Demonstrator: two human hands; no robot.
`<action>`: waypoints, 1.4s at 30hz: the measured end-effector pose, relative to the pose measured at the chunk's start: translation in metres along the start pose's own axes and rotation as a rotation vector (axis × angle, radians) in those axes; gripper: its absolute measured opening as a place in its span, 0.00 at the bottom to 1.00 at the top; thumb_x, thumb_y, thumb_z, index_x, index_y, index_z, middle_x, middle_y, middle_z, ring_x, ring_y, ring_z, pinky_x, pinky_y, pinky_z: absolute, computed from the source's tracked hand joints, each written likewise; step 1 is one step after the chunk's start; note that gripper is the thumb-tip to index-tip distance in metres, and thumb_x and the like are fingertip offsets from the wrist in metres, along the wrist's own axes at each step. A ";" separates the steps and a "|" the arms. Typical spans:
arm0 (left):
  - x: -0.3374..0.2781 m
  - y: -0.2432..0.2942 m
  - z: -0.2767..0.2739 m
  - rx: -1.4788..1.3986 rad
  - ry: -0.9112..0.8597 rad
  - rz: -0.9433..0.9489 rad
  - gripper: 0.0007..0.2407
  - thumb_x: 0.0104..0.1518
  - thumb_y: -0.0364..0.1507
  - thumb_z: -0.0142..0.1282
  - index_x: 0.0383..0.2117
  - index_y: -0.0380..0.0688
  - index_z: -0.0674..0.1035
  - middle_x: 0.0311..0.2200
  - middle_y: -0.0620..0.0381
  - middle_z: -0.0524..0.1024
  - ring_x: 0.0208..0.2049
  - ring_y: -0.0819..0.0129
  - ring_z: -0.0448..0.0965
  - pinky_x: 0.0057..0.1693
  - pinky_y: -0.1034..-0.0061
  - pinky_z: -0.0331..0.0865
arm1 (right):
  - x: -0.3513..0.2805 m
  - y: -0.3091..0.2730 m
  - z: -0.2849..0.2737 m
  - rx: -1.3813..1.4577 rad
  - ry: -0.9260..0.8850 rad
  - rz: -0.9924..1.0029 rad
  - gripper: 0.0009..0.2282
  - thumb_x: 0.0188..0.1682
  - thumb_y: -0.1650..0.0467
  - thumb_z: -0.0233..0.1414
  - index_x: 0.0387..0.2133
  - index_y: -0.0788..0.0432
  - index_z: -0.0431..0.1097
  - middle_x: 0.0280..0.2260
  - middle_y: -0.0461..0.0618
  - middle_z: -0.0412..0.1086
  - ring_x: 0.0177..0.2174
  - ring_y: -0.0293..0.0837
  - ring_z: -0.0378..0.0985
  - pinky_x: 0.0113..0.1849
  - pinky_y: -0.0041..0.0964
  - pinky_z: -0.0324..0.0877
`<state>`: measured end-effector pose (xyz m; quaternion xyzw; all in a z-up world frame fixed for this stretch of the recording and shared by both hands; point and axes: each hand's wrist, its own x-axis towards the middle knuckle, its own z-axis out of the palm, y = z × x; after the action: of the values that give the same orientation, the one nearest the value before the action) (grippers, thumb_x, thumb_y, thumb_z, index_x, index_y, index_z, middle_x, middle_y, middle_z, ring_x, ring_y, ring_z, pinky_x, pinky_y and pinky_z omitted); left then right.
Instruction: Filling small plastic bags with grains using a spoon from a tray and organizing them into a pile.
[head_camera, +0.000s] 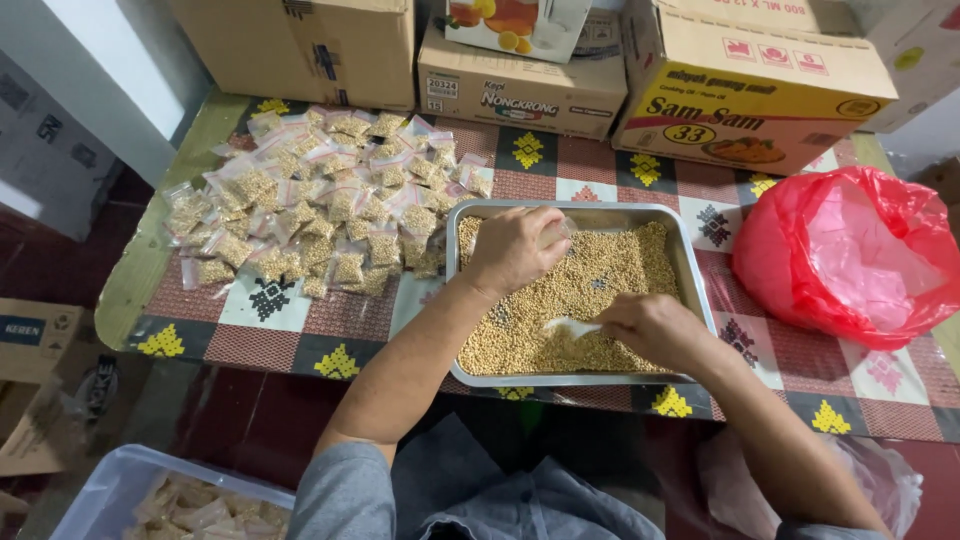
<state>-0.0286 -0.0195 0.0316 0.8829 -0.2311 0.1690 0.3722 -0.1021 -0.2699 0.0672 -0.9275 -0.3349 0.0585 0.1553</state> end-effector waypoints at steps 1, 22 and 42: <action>0.000 0.001 -0.001 0.006 0.003 0.005 0.09 0.58 0.39 0.57 0.40 0.54 0.79 0.32 0.56 0.82 0.38 0.58 0.85 0.49 0.64 0.77 | 0.001 -0.018 -0.006 0.012 -0.031 -0.035 0.06 0.47 0.71 0.55 0.32 0.53 0.81 0.27 0.48 0.78 0.28 0.47 0.83 0.33 0.38 0.77; -0.003 -0.012 0.029 0.016 -0.087 0.101 0.12 0.53 0.40 0.59 0.42 0.57 0.78 0.34 0.60 0.82 0.40 0.60 0.84 0.49 0.66 0.77 | 0.017 -0.004 -0.101 -0.121 0.174 0.099 0.07 0.48 0.71 0.55 0.36 0.59 0.78 0.29 0.55 0.76 0.28 0.54 0.80 0.30 0.48 0.75; -0.001 0.015 -0.018 -0.053 -0.110 0.079 0.14 0.60 0.41 0.48 0.41 0.49 0.81 0.22 0.67 0.77 0.21 0.75 0.72 0.27 0.82 0.66 | 0.032 -0.076 -0.132 -0.681 -0.031 0.293 0.16 0.57 0.65 0.40 0.28 0.53 0.75 0.29 0.43 0.73 0.32 0.47 0.80 0.32 0.49 0.79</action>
<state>-0.0396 -0.0148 0.0515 0.8709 -0.2903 0.1285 0.3752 -0.0957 -0.2270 0.2167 -0.9632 -0.2011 -0.0207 -0.1770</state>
